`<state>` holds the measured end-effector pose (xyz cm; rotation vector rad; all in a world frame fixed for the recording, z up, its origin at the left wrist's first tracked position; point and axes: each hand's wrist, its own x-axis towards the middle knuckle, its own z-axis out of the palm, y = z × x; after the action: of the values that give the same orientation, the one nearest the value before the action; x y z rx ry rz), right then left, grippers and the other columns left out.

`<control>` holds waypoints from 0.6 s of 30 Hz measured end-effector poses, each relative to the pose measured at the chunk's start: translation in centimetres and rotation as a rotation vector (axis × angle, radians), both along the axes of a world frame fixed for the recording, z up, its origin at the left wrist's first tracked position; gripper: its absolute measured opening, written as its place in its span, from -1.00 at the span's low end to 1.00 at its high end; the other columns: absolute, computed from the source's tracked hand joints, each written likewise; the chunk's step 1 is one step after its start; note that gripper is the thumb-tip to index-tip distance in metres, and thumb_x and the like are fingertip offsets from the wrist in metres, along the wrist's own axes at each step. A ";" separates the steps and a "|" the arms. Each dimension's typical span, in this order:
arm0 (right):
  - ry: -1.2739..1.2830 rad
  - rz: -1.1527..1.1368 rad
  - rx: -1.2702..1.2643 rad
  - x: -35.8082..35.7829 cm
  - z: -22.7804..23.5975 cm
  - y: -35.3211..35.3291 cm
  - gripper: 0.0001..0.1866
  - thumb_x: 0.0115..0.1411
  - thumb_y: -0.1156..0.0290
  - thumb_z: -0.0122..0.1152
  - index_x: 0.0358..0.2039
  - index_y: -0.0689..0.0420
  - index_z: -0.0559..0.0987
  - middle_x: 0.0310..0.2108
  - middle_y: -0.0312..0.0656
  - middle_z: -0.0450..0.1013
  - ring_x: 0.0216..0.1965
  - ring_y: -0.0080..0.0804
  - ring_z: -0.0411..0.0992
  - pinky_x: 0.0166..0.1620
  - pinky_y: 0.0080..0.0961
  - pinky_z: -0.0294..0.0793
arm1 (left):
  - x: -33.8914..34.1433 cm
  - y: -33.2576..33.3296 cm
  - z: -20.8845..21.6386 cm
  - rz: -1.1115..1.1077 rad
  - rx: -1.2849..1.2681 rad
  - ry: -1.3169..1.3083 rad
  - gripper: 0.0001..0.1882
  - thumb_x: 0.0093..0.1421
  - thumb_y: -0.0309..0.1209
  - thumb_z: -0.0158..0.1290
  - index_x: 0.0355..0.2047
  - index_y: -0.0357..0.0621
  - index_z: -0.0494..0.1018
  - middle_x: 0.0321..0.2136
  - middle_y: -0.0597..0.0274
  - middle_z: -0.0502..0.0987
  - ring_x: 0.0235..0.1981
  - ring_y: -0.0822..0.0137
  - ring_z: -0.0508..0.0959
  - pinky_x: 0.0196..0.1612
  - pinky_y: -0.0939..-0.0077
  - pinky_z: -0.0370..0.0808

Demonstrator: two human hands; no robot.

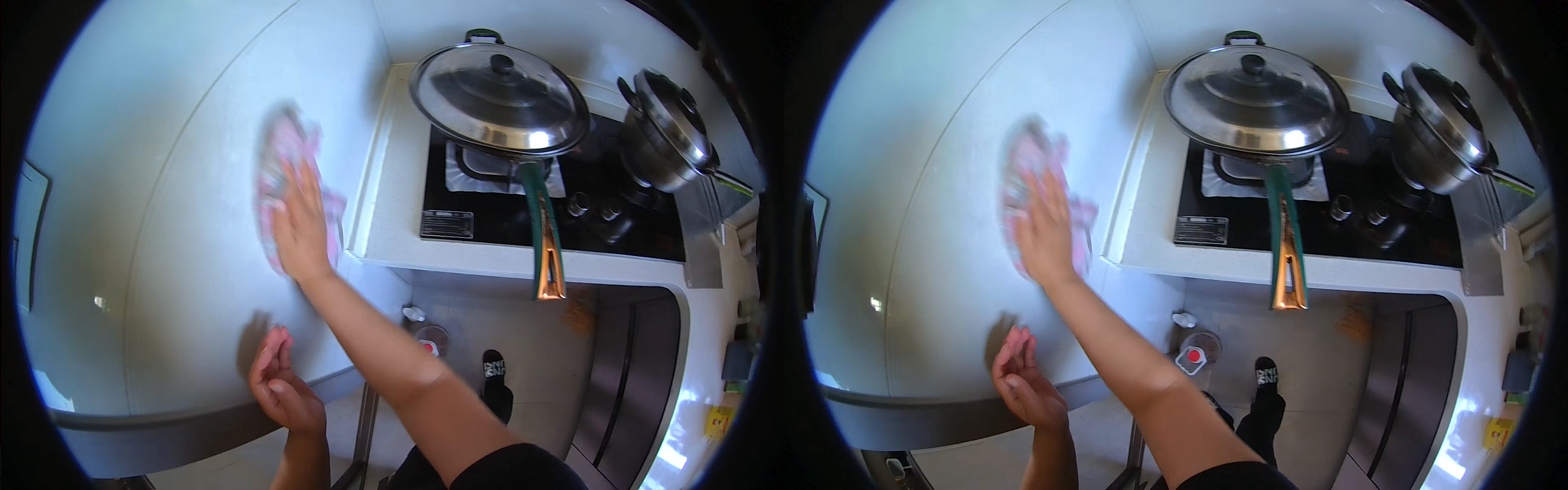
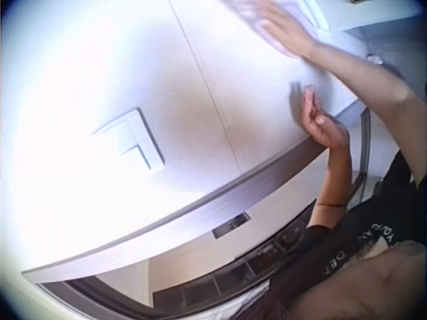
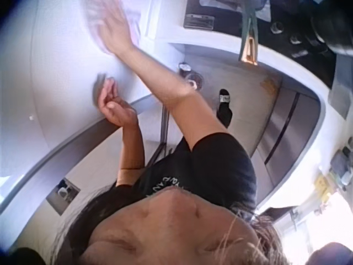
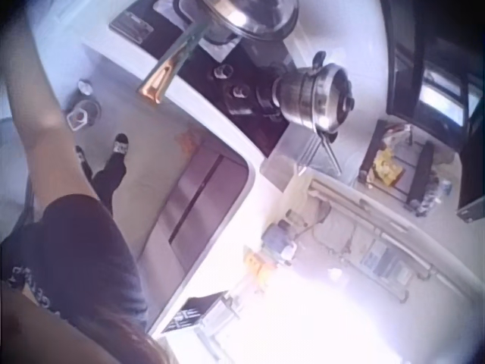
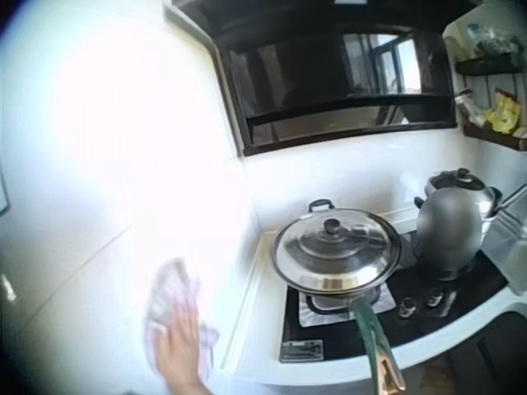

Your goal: The person uses a cloth to wipe down a wall, a kitchen counter edge, and several cabinet doors before rinsing the cloth under running water in the sink.

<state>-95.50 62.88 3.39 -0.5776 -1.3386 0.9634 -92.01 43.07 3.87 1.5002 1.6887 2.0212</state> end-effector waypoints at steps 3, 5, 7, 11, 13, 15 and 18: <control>0.045 -0.058 -0.450 0.4 -12.3 -9.2 -0.71 0.28 0.44 -0.12 -0.08 0.21 0.51 0.15 0.16 0.25 0.20 0.08 0.17 0.27 -0.17 0.04 | 0.9 -0.1 -2.4 -0.006 -0.030 -0.086 -0.54 0.40 -0.15 -0.34 0.07 -0.31 0.17 0.11 -0.22 0.27 0.10 -0.01 0.36 0.17 0.08 0.27; 0.127 0.107 -0.958 3.2 -20.8 -14.7 -0.76 0.32 0.30 -0.02 -0.22 0.18 0.54 -0.38 -0.24 0.48 -0.32 -0.42 0.39 -0.17 -0.42 0.37 | 2.4 0.8 -3.9 -0.065 -0.019 -0.133 -0.56 0.40 -0.18 -0.35 0.07 -0.32 0.16 0.11 -0.22 0.28 0.10 -0.03 0.36 0.17 0.08 0.26; 0.668 0.090 -1.219 8.3 -24.7 -15.6 -0.76 0.30 0.20 0.04 -0.29 0.10 0.55 -0.50 -0.41 0.38 -0.47 -0.66 0.26 -0.42 -0.59 0.28 | 3.6 1.0 -4.9 -0.120 -0.042 -0.183 -0.56 0.40 -0.19 -0.35 0.07 -0.32 0.15 0.10 -0.22 0.29 0.10 -0.03 0.37 0.17 0.07 0.27; 0.037 -0.056 -0.491 29.6 -14.0 -8.4 -0.72 0.31 0.22 -0.01 -0.22 0.17 0.52 -0.35 -0.32 0.42 -0.36 -0.57 0.37 -0.33 -0.56 0.37 | 4.3 0.8 -7.6 -0.133 -0.067 -0.229 -0.58 0.41 -0.23 -0.36 0.07 -0.33 0.16 0.06 -0.20 0.34 0.09 -0.01 0.38 0.16 0.09 0.27; -0.217 -0.229 -0.247 33.1 -11.9 -3.1 -0.65 0.27 0.22 0.02 0.00 0.09 0.44 -0.05 -0.14 0.37 -0.06 -0.35 0.35 0.01 -0.30 0.32 | 5.4 1.9 -8.5 -0.144 -0.081 -0.230 -0.61 0.41 -0.26 -0.35 0.05 -0.32 0.17 0.03 -0.17 0.37 0.09 0.04 0.39 0.15 0.12 0.29; -0.202 -0.138 -0.323 34.0 -15.4 0.9 -0.60 0.25 0.16 0.00 0.06 0.02 0.39 0.01 -0.13 0.34 0.06 -0.24 0.28 0.13 -0.16 0.20 | 6.9 2.4 -10.7 -0.140 -0.110 -0.238 -0.62 0.41 -0.26 -0.33 0.04 -0.32 0.19 0.02 -0.15 0.38 0.08 0.07 0.40 0.15 0.14 0.30; -0.939 -0.121 0.045 28.8 -21.1 4.5 -0.55 0.21 0.15 0.03 0.09 0.00 0.38 0.12 -0.14 0.28 0.19 -0.13 0.17 0.23 -0.06 0.09 | 8.2 2.8 -13.5 -0.042 -0.151 -0.296 -0.63 0.39 -0.26 -0.27 -0.04 -0.37 0.26 -0.02 -0.12 0.40 0.03 0.11 0.44 0.15 0.19 0.34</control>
<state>-66.75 67.34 -17.74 -1.1393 -2.1052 0.5516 -83.78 45.89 -9.67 1.1159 1.6330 1.9312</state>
